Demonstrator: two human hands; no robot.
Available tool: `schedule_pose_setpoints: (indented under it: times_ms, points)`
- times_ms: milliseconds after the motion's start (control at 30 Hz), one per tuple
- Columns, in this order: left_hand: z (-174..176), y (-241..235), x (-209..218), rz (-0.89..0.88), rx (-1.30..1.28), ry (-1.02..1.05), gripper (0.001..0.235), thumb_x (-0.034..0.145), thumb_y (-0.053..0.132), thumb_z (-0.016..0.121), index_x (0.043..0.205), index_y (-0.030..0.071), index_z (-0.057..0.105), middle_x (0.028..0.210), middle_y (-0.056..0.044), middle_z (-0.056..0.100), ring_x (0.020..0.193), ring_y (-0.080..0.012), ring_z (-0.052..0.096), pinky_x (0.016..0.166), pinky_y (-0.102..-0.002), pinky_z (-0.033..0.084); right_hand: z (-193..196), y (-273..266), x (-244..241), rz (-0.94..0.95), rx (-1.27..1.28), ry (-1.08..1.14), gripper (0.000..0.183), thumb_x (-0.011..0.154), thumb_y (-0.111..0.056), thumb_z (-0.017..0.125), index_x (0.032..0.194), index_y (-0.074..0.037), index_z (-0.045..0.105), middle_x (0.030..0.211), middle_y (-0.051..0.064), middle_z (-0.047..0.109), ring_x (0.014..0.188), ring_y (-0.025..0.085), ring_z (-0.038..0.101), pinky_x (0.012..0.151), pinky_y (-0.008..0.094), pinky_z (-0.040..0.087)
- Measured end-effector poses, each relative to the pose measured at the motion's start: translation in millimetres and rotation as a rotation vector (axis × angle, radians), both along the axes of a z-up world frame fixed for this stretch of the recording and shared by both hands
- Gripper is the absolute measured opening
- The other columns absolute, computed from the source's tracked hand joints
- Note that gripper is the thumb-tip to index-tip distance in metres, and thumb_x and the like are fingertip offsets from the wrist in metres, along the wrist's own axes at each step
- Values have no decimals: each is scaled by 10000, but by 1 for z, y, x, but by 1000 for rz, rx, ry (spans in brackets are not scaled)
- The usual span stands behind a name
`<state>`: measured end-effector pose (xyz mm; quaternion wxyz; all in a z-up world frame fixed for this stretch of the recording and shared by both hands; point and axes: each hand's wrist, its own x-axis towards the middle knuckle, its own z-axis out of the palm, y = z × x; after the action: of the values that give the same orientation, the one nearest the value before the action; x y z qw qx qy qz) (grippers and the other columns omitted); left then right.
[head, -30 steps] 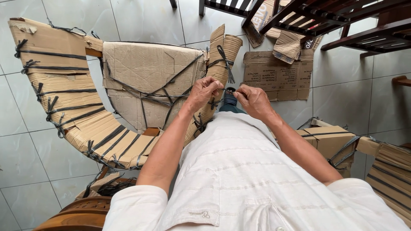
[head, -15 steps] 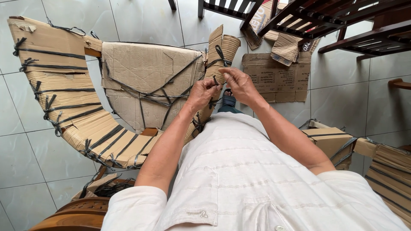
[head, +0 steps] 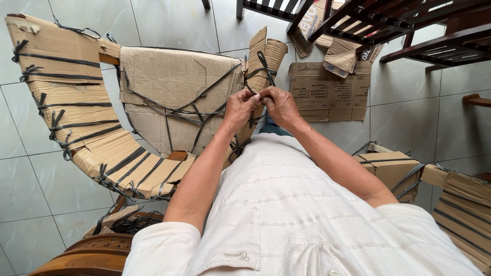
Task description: Wrapping a curved furniture frame with cardboard strips and securing them with plastic ties for shipping protection.
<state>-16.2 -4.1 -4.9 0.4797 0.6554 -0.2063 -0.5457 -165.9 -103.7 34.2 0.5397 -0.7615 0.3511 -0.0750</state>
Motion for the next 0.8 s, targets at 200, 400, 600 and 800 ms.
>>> schedule_pose_setpoints:
  times_ms: [200, 400, 600, 800]
  points:
    - [-6, -3, 4, 50, -36, -15, 95, 980, 109, 657, 1051, 86, 716, 819, -37, 785, 788, -76, 730, 755, -212, 572, -4, 4, 3, 24, -50, -2, 123, 1093, -100, 557, 1169, -72, 648, 990, 151, 648, 970, 336, 681, 757, 499, 630]
    - [12, 1, 5, -9, 9, -190, 316, 919, 175, 668, 1195, 104, 530, 806, -43, 775, 823, -130, 718, 761, -286, 543, -10, 7, 7, -54, -51, -5, 81, 1094, -106, 561, 1092, -89, 640, 938, 132, 650, 938, 314, 683, 717, 491, 608]
    - [19, 5, -7, -55, -1, -447, 460, 859, 81, 666, 1230, 140, 401, 931, -85, 793, 913, -276, 760, 805, -406, 594, -7, 12, 14, -108, -121, 9, 58, 1061, -49, 565, 1097, -80, 599, 939, 169, 669, 938, 385, 688, 699, 551, 598]
    - [15, 7, -9, -81, -56, -540, 435, 884, 29, 628, 1240, 119, 396, 930, -119, 769, 914, -339, 747, 781, -486, 578, -7, 16, 14, 6, -364, 39, 79, 1017, -70, 595, 1074, -118, 623, 935, 126, 638, 909, 372, 692, 679, 507, 613]
